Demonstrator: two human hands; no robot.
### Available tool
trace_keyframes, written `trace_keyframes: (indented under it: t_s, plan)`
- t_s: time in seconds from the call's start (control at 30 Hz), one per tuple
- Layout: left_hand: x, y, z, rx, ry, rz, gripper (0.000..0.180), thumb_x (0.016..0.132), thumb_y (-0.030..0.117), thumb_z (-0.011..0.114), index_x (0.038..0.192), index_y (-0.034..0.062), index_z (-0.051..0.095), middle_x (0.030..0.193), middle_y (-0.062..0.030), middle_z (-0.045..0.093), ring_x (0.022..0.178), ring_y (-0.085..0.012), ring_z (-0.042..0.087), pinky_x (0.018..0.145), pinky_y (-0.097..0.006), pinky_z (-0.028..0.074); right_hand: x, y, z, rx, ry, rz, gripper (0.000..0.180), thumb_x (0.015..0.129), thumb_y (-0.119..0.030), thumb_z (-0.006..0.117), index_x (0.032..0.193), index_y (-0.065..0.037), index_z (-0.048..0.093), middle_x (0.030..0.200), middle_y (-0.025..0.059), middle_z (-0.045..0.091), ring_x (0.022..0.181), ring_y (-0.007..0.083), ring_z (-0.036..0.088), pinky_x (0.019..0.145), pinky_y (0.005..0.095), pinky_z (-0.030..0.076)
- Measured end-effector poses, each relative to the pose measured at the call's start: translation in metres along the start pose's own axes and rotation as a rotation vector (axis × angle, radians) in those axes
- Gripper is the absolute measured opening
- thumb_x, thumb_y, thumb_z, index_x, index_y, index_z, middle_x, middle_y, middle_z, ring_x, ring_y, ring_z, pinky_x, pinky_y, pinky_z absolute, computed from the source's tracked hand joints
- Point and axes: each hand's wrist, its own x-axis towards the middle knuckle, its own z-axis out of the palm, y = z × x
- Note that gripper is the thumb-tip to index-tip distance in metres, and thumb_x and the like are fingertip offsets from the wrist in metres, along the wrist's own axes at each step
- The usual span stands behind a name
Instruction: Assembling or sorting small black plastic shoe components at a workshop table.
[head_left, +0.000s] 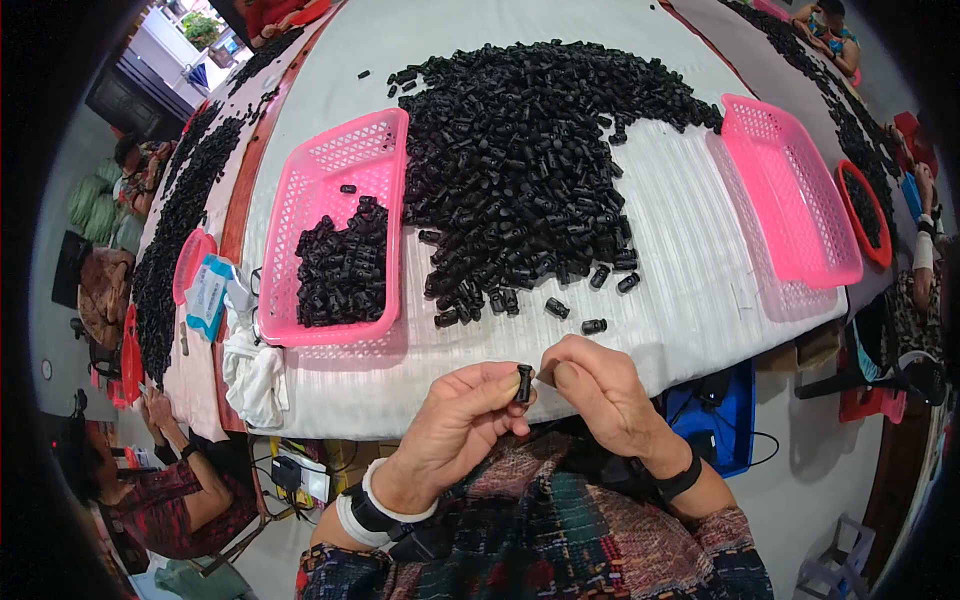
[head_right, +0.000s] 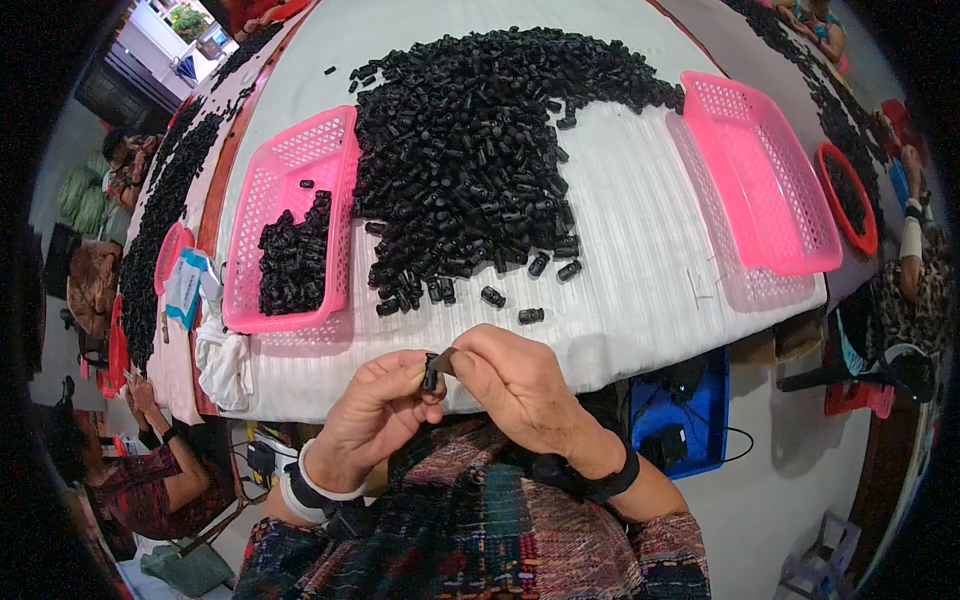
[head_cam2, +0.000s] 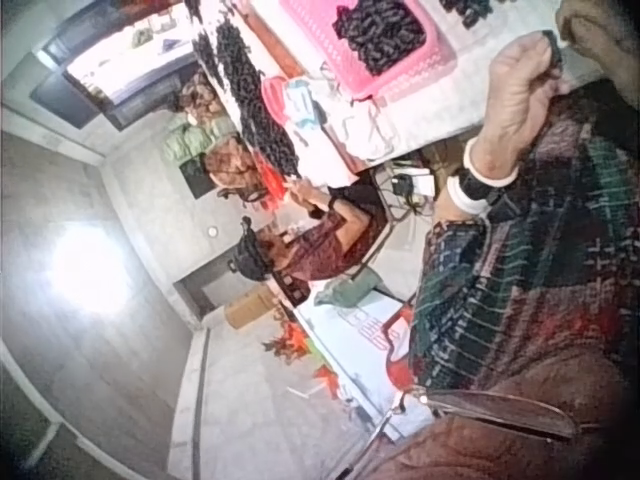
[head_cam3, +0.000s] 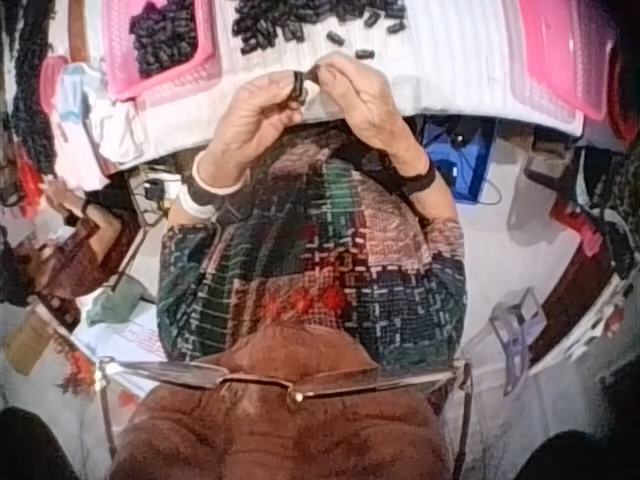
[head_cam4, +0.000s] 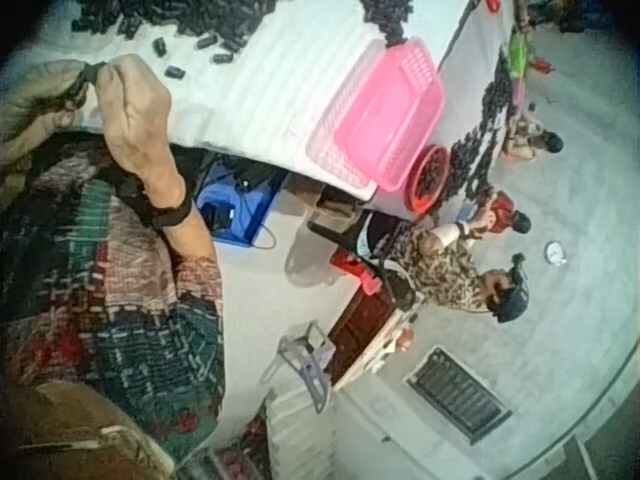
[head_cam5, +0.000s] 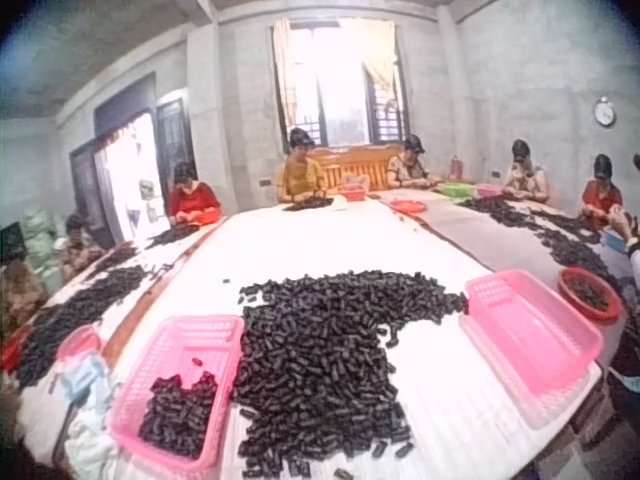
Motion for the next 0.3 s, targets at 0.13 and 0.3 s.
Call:
trace_keyframes:
  t_s: [0.13,0.3]
  plan:
    - [0.0015,-0.0011,0.0003,-0.004,-0.015,0.001,0.018,0.085,0.008,0.055,0.098,-0.0053,0.056,0.082,-0.0095,0.059,0.069,-0.0132,0.055,0.061,-0.027,0.05,0.002,-0.0021,0.0005,-0.071,-0.02,0.009,0.02,0.089,-0.016,0.049,0.081,0.002,0.054,0.067,0.0107,0.049,0.057,0.0211,0.05,0.052,0.0295,0.04]
    - [0.0037,-0.0025,-0.0012,-0.016,-0.023,-0.005,0.018,0.085,0.007,0.055,0.098,-0.0056,0.056,0.082,-0.0099,0.059,0.069,-0.0134,0.056,0.061,-0.027,0.051,0.002,0.0027,-0.0015,-0.125,-0.071,0.024,0.019,0.088,-0.015,0.051,0.08,0.002,0.055,0.065,0.0113,0.05,0.056,0.0229,0.05,0.052,0.0308,0.04]
